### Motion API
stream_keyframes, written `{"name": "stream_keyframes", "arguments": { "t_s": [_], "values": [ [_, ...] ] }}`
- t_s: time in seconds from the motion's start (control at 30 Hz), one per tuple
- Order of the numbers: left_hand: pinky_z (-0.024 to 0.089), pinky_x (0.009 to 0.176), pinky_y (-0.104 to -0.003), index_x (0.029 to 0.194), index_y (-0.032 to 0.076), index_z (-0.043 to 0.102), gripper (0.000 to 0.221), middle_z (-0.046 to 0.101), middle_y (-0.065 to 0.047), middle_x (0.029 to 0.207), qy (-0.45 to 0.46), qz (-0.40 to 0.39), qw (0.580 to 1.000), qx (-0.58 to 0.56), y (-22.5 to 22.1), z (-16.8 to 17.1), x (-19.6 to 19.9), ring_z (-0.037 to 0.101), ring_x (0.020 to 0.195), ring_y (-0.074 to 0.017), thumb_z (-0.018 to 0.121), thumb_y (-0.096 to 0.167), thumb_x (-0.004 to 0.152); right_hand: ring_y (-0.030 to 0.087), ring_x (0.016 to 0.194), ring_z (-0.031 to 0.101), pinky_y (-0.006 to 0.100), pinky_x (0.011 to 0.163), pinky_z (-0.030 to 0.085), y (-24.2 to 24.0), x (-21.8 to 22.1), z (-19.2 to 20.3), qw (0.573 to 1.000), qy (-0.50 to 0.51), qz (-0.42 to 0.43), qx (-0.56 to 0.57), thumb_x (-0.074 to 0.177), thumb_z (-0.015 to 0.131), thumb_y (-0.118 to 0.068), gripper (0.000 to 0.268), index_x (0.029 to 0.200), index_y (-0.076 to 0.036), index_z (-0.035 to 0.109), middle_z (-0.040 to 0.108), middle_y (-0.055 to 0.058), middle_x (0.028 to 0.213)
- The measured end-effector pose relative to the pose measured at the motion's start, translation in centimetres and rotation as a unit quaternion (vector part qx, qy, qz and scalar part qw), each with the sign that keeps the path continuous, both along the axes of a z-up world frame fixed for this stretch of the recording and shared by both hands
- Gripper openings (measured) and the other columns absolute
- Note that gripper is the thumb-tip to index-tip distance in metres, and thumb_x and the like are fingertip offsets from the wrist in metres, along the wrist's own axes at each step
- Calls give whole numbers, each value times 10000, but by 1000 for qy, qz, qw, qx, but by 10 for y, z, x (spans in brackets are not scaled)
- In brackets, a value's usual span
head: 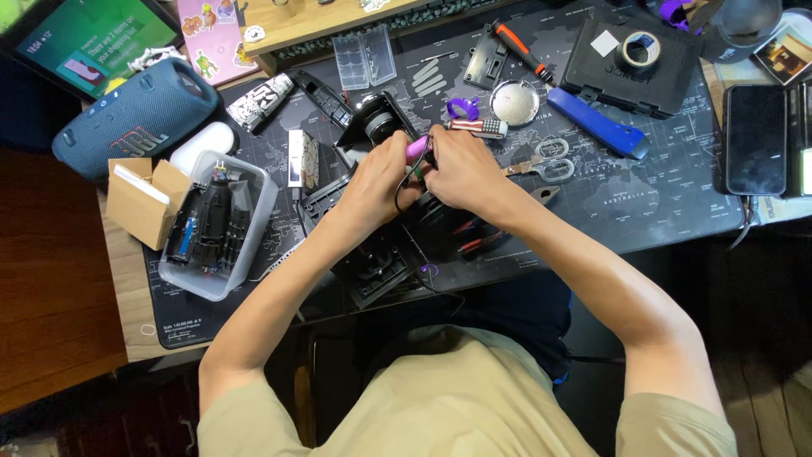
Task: Repairing an electronic device by disassembling components, managing internal wiring, and reassembling parts
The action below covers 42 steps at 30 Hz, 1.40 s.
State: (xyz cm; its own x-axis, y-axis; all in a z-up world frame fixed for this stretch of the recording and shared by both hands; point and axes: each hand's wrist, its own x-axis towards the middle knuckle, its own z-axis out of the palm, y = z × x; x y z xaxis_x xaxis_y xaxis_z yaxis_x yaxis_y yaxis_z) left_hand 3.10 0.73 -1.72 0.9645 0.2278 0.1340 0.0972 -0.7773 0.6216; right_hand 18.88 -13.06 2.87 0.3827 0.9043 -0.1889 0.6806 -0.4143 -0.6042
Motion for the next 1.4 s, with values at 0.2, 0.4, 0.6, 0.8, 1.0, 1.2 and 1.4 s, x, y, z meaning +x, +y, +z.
{"name": "stream_keyframes", "arguments": {
  "t_s": [0.2,0.4,0.6,0.8,1.0,1.2,1.4],
  "values": [
    [552,747,-636,1191,19,450,537,594,-253,952,22,13,1000,-7,-2,12,-2,683,898,-572,749,210,789,585,985,747,655,853,587,2,-1,3,1000,4,-1,9,895,680,-163,324,1142,42,636,741,264,964],
    [560,764,-634,1195,14,457,525,614,-258,959,37,16,999,0,-4,8,1,693,911,-562,745,192,794,580,987,753,653,861,586,1,-2,8,1000,5,-2,1,894,679,-159,320,1146,34,644,753,262,976],
    [568,783,-647,1200,6,458,595,624,-259,963,32,16,999,-19,1,4,1,698,918,-563,760,258,753,583,1004,750,660,869,583,1,-4,8,1000,6,-6,1,872,697,-161,325,1131,29,650,754,269,985],
    [571,798,-656,1210,2,454,621,615,-266,987,26,8,999,-26,1,5,-2,692,939,-566,737,337,771,574,999,754,649,859,589,1,-4,6,1000,7,-13,0,909,711,-182,325,1150,33,669,763,266,987],
    [563,794,-660,1203,16,448,596,608,-260,994,31,11,999,-37,2,16,-2,685,946,-576,774,266,771,571,967,755,643,825,592,1,-4,3,1000,1,-16,9,889,709,-188,331,1136,27,667,753,253,950],
    [559,779,-658,1205,31,440,613,596,-254,997,35,6,999,-41,4,17,-4,685,945,-573,801,266,769,573,969,753,655,833,586,3,-4,2,1000,-1,-5,9,878,677,-152,293,1106,30,656,747,266,923],
    [565,740,-632,1199,46,443,571,589,-224,976,36,13,997,-61,4,19,-6,694,923,-550,796,201,778,557,954,761,642,849,587,-1,-1,3,1000,5,-5,10,918,706,-203,323,1138,30,668,751,246,911]
  ]
}}
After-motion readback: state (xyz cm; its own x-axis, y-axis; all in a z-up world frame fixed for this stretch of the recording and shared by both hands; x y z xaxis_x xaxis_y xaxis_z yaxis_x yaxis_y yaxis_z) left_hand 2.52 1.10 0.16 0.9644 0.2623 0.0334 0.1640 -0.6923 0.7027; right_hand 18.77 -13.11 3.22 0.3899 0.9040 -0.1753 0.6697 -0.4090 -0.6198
